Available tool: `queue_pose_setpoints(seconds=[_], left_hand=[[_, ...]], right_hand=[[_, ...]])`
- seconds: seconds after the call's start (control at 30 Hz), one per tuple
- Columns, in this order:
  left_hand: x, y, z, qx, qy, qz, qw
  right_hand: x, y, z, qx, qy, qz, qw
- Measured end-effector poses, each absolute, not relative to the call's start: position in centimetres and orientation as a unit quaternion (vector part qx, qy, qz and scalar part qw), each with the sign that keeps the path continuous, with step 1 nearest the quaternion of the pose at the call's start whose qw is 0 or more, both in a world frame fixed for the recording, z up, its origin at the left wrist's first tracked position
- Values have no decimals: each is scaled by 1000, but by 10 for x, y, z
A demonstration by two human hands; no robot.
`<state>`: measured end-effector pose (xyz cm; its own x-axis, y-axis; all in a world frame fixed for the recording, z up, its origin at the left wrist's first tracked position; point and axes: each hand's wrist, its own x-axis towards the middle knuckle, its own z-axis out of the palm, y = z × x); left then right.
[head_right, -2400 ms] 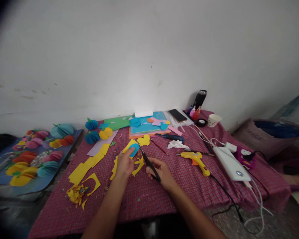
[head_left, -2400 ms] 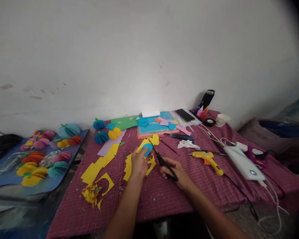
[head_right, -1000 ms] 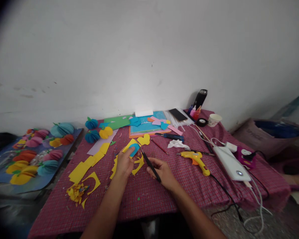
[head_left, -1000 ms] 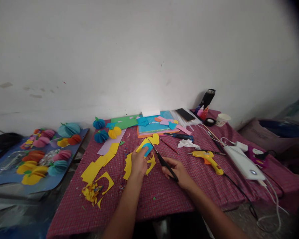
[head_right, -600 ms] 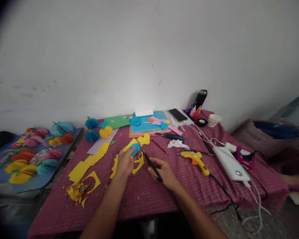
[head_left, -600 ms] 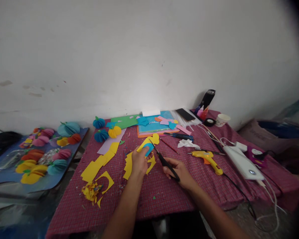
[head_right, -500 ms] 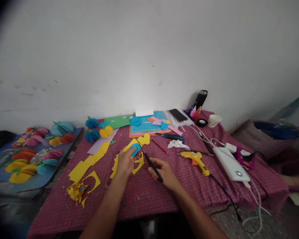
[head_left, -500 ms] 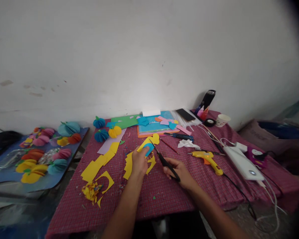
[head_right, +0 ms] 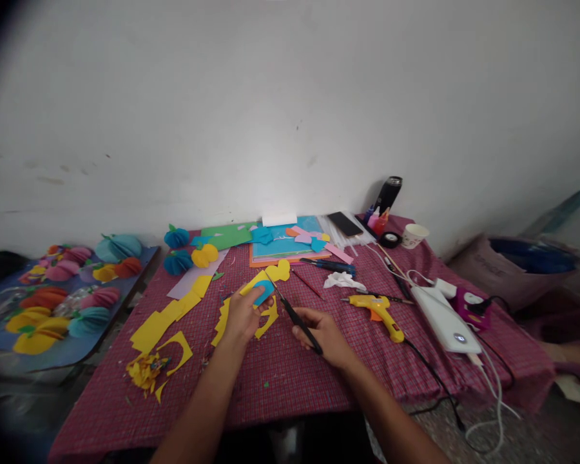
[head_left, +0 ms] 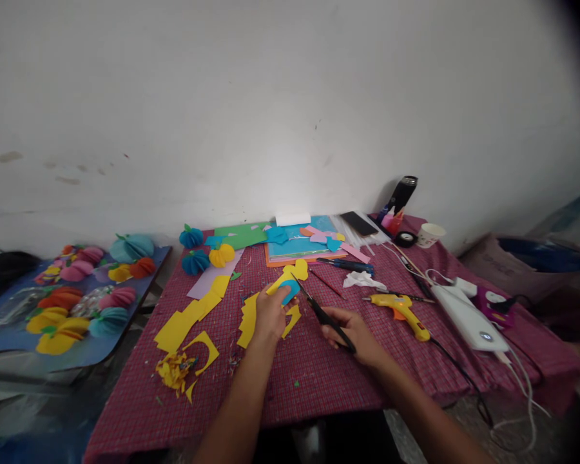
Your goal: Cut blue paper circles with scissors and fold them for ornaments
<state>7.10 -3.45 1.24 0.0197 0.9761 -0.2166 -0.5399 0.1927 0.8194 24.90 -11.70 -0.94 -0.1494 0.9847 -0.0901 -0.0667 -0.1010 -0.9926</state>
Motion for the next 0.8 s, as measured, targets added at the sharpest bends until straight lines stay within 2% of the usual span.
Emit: queue_pose_setpoints(seconds=[0.8], left_hand=[[73, -38, 16, 275, 421, 546, 670]], right_hand=[[250, -120, -11, -426, -447, 618, 487]])
